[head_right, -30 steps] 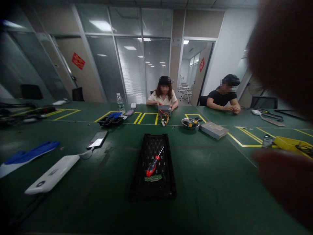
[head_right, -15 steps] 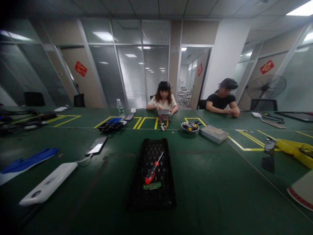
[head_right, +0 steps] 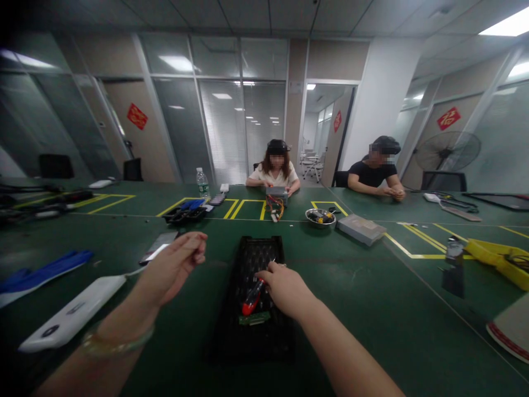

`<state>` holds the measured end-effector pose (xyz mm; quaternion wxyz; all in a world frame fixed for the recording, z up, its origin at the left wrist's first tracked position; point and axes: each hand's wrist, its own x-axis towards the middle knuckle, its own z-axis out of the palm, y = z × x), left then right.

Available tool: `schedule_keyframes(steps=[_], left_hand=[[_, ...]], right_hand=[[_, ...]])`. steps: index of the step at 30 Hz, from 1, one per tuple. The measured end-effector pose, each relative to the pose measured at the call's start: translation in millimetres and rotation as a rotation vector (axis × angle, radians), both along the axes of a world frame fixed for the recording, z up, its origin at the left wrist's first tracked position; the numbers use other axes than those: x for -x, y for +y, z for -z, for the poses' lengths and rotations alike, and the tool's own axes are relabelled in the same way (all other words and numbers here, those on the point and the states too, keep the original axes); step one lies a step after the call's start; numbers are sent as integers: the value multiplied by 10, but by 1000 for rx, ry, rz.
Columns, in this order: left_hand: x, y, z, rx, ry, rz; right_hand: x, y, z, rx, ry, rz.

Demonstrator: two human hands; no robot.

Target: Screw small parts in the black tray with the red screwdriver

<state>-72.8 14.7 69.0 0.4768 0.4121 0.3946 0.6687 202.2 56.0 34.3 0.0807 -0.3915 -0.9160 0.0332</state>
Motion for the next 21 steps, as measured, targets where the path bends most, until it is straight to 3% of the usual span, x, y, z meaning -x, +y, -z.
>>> schedule_keyframes(steps=[2,5,9,16,21], left_hand=[[-105,197,168,56,-46,107],[-209,422,411,99,-55,154],[-200,491,635,112,-1,155],[-210,302,686,106,332,198],[-335,227,719,-56,845,153]], right_hand=[[79,89,122,-3,-56,-57],[153,147,209,-15,-113,-110],[203,162,230,-18,-125,-112],[116,-28,84,15,-23,-31],[60,-243,-43,195,-17,-84]])
